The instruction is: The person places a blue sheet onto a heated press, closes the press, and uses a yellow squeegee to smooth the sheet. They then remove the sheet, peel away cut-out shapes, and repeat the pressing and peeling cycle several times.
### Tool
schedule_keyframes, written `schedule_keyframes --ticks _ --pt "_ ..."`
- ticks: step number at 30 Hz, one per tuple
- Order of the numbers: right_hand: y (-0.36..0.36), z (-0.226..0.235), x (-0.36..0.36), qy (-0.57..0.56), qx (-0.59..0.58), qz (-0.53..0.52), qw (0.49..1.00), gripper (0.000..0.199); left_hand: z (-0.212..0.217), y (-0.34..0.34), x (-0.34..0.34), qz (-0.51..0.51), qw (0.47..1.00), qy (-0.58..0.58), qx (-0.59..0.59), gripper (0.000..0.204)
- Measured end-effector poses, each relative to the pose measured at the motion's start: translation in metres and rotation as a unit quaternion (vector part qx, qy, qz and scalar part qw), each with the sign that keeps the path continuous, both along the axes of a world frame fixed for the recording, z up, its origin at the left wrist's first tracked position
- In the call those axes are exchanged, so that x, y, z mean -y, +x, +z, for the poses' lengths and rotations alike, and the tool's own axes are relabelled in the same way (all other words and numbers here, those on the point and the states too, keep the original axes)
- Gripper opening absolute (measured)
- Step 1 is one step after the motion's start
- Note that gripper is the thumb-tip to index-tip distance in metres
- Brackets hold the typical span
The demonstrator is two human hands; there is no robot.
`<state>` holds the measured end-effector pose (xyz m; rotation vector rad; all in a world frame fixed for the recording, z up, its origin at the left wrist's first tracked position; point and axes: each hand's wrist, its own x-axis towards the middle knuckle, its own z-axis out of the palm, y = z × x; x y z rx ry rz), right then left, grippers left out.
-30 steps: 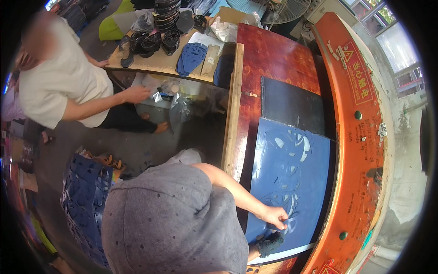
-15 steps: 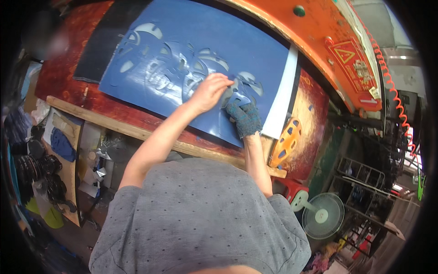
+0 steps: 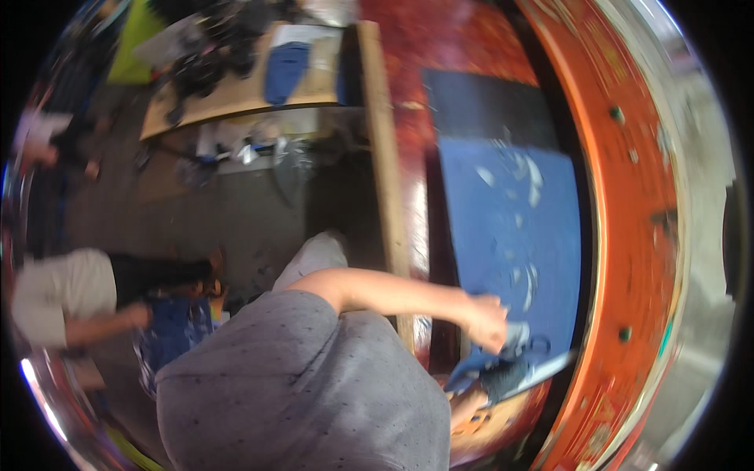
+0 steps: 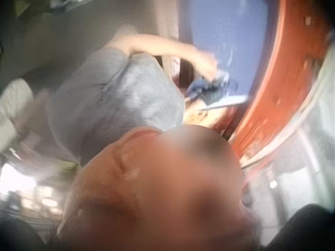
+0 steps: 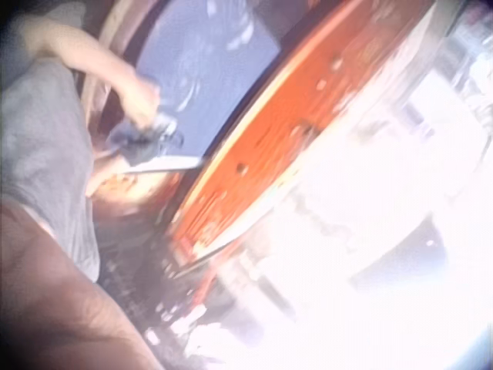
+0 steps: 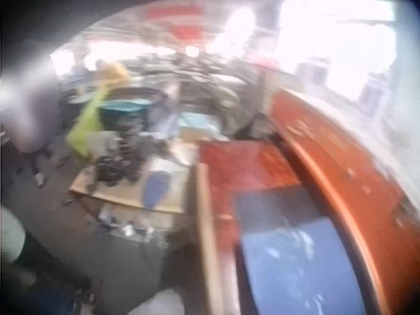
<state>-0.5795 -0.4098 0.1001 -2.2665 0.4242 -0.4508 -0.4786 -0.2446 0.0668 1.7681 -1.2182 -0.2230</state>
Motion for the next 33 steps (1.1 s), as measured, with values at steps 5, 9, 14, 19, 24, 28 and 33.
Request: schedule_keyframes --ticks 5,9,14,19,24,28,33 --pt "0.024 -0.039 0.017 -0.221 0.031 -0.135 0.965 0.023 -0.005 -0.033 -0.023 0.037 0.993 0.048 0.104 0.037" --pt "0.035 -0.06 0.024 0.072 0.03 -0.183 0.98 0.026 -0.011 -0.025 -0.019 0.006 0.993 0.101 0.059 0.037" --pt "0.022 -0.027 0.001 0.224 0.008 -0.123 0.967 0.03 -0.008 -0.026 -0.021 -0.025 0.99 0.128 -0.045 0.042" --pt "0.005 0.018 -0.024 -0.065 0.088 0.268 0.957 0.022 0.001 -0.038 -0.007 0.101 0.974 0.115 -0.165 0.044" --pt "-0.009 0.008 -0.007 0.455 0.151 0.034 0.877 0.035 0.009 -0.045 0.028 0.037 0.969 0.145 -0.197 0.035" --pt "-0.031 0.02 0.02 0.04 -0.04 0.0 0.998 0.036 0.003 -0.048 0.037 0.084 0.951 0.107 -0.277 0.03" --pt "-0.002 0.066 -0.034 0.08 -0.044 0.072 0.993 0.03 -0.016 -0.046 0.047 0.154 0.948 0.073 -0.268 0.035"
